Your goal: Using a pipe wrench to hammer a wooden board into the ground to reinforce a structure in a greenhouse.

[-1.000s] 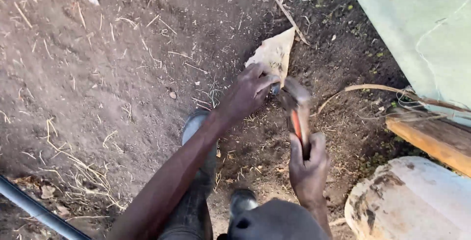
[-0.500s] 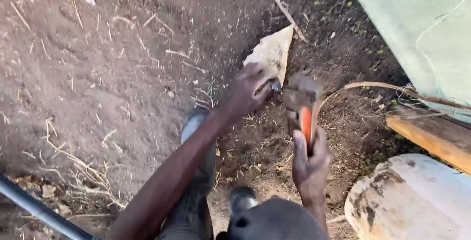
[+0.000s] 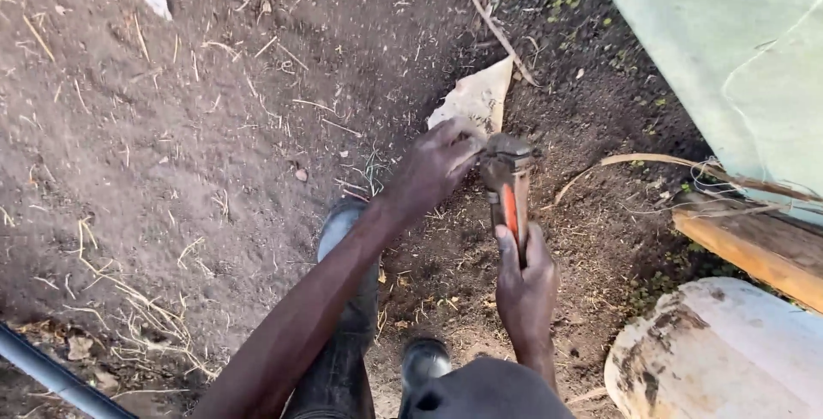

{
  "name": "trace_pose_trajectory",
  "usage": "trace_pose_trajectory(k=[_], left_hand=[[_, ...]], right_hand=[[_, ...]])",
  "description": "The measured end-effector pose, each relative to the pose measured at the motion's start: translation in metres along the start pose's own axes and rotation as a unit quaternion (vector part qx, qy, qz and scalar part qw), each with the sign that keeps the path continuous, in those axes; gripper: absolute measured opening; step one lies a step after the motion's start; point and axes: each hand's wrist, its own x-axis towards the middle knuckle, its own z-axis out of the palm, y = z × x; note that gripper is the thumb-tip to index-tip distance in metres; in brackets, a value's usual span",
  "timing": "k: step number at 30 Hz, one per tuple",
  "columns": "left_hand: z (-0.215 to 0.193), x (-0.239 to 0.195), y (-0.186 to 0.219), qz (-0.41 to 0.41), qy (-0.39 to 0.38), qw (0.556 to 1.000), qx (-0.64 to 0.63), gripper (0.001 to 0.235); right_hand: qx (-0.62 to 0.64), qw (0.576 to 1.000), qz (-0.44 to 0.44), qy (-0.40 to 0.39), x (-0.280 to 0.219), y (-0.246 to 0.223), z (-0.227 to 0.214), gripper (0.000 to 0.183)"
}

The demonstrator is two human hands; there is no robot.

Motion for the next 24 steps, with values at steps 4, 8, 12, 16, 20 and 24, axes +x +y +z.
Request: trace_pose_trajectory(k=[4,8,12,16,20,24], left_hand=[[-0.004,0.009,-0.001,-0.028,0.013,0.997,-0.074,0.025],[-0.006,0.012,0.002,-0.079,-0.003,0.987,-0.137,0.028],[0.030,0.014,-0.021,-0.084,0.016,0.996,0.004,0.040],[0.023,0.015,-0.013,-0.016,0.057,0.998,-0.023,0.024],[0.022,0.014,-0.017,0.005,0.062,0.998,-0.019,0.022],[0.020,0.014,-0.017,0.005,0.053,0.999,0.007,0.032]], right_hand=[[0.053,0.995,-0.049,0.065,-0.001,-0.001,-0.001,0.051],[0.125,0.987,-0.059,0.084,-0.006,-0.021,-0.019,0.052],[0.071,0.990,-0.068,0.101,-0.001,-0.014,-0.020,0.050],[0.032,0.994,-0.056,0.084,0.008,-0.012,-0.007,0.042],[0.004,0.996,-0.053,0.066,0.013,-0.005,0.001,0.041],[-0.014,0.995,-0.071,0.066,0.014,-0.002,-0.002,0.054]])
